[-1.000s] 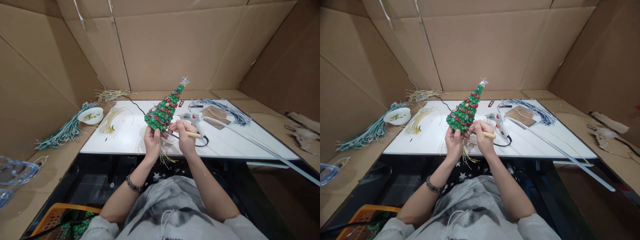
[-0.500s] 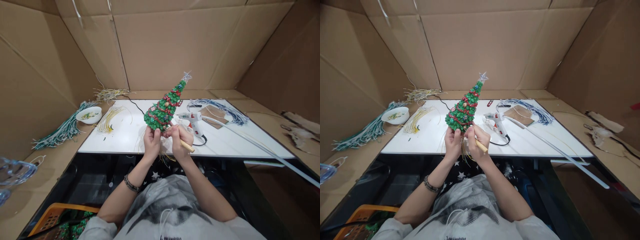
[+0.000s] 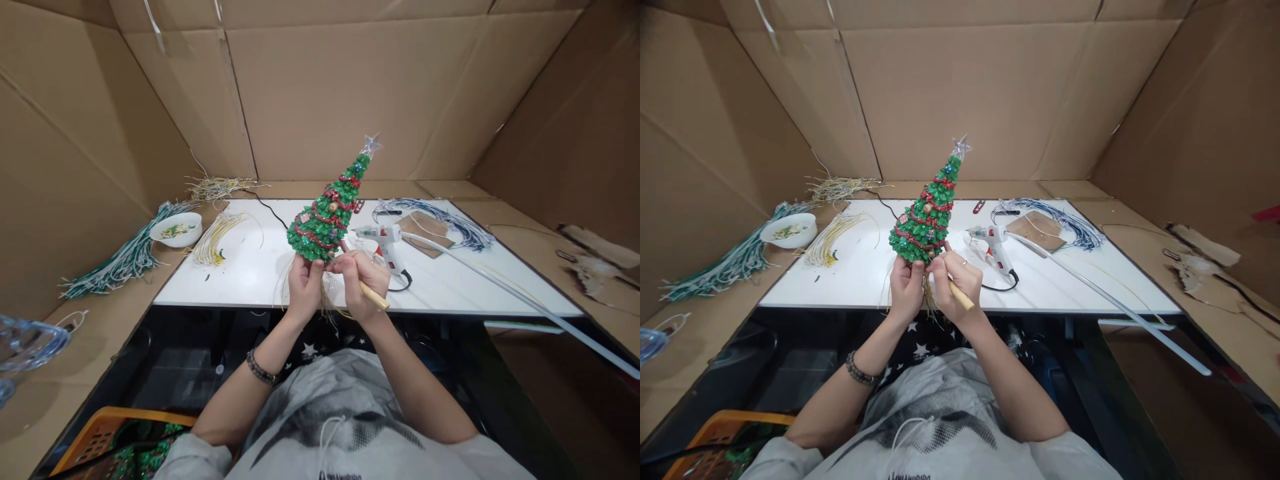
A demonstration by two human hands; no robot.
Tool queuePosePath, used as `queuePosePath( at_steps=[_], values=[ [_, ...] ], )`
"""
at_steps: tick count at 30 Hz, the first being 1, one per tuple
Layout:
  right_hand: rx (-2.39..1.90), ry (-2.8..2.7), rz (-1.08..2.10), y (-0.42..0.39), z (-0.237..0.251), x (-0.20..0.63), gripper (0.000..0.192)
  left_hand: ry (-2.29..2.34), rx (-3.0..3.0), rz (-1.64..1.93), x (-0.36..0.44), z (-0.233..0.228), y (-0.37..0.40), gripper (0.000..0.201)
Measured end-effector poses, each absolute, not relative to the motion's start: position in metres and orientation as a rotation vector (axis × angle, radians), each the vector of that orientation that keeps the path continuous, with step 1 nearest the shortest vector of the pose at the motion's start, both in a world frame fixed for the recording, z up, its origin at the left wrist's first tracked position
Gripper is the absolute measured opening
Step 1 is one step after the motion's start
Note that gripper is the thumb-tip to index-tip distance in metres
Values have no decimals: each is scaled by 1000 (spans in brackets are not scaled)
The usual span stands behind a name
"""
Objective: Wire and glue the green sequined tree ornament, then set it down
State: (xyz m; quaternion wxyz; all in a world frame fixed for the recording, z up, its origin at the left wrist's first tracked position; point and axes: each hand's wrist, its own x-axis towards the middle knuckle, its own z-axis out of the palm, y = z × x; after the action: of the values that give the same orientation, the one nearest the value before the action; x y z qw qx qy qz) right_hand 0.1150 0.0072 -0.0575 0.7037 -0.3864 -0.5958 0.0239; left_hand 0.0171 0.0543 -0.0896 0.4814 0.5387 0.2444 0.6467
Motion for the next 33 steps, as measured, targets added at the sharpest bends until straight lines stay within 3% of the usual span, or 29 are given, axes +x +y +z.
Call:
queuePosePath(
  at_steps=[9, 20, 28, 33],
  values=[
    [-815, -1390, -63, 10, -62, 117, 27, 686, 1406, 1620, 16, -91, 55, 47],
    [-769, -1426, -38, 9, -59, 123, 30, 687, 1451, 1624, 16, -95, 55, 42],
    [-523, -1016, 544, 16, -59, 129, 39, 622, 1322, 1582, 18, -96, 55, 42],
    [-492, -870, 640, 8, -48, 130, 39, 491, 1016, 1532, 20, -77, 51, 44]
  ],
)
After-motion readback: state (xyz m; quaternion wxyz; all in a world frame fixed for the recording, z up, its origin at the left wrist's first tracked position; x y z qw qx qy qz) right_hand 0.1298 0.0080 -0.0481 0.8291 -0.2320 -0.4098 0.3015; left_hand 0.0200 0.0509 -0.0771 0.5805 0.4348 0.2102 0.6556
